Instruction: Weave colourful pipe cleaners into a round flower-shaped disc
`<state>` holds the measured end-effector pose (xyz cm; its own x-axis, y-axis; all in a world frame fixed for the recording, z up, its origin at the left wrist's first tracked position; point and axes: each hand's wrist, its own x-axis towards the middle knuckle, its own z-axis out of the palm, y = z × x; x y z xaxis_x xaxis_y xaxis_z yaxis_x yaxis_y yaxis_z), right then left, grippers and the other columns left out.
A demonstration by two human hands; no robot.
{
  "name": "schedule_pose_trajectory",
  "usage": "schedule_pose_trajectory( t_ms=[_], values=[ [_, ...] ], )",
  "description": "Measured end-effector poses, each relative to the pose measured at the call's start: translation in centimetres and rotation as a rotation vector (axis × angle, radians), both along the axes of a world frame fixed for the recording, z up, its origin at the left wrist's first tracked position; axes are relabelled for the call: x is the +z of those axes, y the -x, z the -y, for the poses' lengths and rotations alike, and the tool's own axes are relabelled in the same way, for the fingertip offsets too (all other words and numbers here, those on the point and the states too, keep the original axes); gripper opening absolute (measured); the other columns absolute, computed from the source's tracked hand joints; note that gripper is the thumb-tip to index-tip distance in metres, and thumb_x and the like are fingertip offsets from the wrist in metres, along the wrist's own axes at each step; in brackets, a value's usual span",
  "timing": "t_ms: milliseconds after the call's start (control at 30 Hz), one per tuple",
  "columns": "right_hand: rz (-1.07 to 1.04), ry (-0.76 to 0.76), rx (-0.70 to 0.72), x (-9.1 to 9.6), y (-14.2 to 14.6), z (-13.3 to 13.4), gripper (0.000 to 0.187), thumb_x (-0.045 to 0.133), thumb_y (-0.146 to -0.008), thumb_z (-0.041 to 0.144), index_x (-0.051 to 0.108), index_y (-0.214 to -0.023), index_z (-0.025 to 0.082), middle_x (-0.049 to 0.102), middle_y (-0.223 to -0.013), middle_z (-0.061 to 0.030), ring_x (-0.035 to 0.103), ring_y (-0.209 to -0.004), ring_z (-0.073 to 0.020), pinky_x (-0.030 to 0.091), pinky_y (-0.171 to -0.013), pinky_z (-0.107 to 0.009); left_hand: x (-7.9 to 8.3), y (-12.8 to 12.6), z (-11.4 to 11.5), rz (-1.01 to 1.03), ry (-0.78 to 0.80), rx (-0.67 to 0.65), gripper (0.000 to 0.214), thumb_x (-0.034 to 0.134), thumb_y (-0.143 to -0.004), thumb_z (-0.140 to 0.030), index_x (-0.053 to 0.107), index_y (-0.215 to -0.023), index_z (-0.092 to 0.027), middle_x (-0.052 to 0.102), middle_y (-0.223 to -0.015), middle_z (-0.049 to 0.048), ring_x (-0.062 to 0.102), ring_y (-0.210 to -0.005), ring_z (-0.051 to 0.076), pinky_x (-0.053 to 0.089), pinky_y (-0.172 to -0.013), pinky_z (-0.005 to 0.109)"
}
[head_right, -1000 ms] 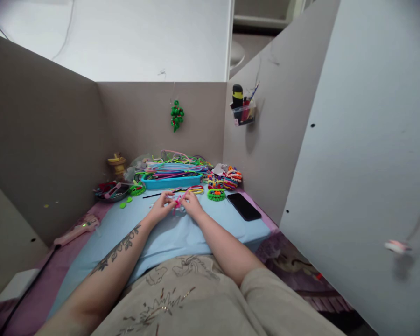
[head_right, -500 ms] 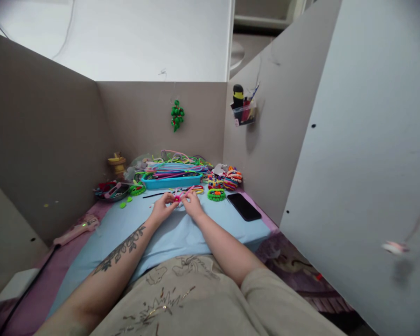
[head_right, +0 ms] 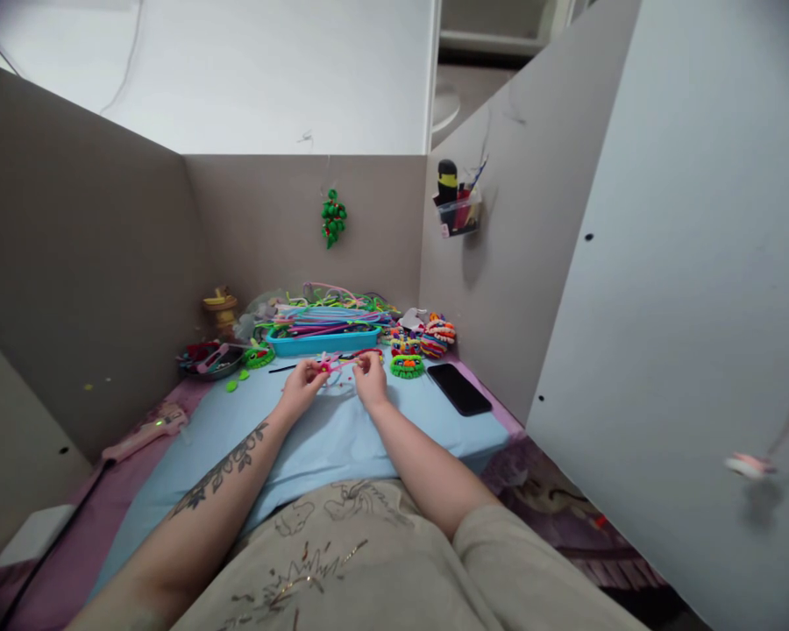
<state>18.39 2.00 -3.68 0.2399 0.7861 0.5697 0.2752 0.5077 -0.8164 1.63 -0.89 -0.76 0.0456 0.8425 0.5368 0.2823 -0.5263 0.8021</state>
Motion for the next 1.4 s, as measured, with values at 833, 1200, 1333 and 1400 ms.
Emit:
schedule_pose_trajectory(
  t_ms=[833,1200,1333,1400],
  values=[
    [-0.108,0.045,0.189,1.2,0.4,1.3,0.018,0.057,-0.068,0.027,0.062,-0.083,0.020,0.065,-0.071,-0.0012,0.061,-0.067,-0.0171,0.050,-0.065,-0.031,-0.1,-0.2,0.4,-0.037,0.100,-0.118,0.022,0.066,-0.068,-0.028,0.048,-0.077,-0.019,0.058,-0.061,-0.0038,0.055,-0.053,0.012,0.038,-0.052,0.023],
    [-0.212,0.182,0.407,1.1,0.4,0.7,0.028,0.070,-0.057,0.037,0.050,-0.066,0.021,0.056,-0.054,0.0049,0.054,-0.052,-0.0127,0.045,-0.054,-0.026,0.2,-0.3,0.3,0.070,0.135,-0.156,0.031,0.069,-0.066,-0.034,0.046,-0.080,-0.019,0.056,-0.058,-0.0053,0.053,-0.049,0.010,0.036,-0.049,0.021],
    [-0.204,0.193,0.522,1.5,1.0,1.6,0.029,0.068,-0.060,0.037,0.056,-0.080,0.019,0.062,-0.067,0.0010,0.058,-0.061,-0.0138,0.046,-0.058,-0.026,0.2,-0.2,0.2,0.099,0.146,-0.152,0.034,0.070,-0.065,-0.036,0.045,-0.080,-0.019,0.054,-0.056,-0.0061,0.053,-0.049,0.010,0.036,-0.049,0.021],
    [-0.197,0.184,0.563,1.7,1.2,2.1,0.038,0.071,-0.056,0.033,0.056,-0.089,0.020,0.064,-0.074,0.0005,0.059,-0.065,-0.0140,0.047,-0.061,-0.026,0.2,-0.1,0.2,0.109,0.150,-0.149,0.034,0.070,-0.066,-0.037,0.045,-0.080,-0.019,0.055,-0.056,-0.0059,0.053,-0.050,0.010,0.036,-0.050,0.021]
  ],
)
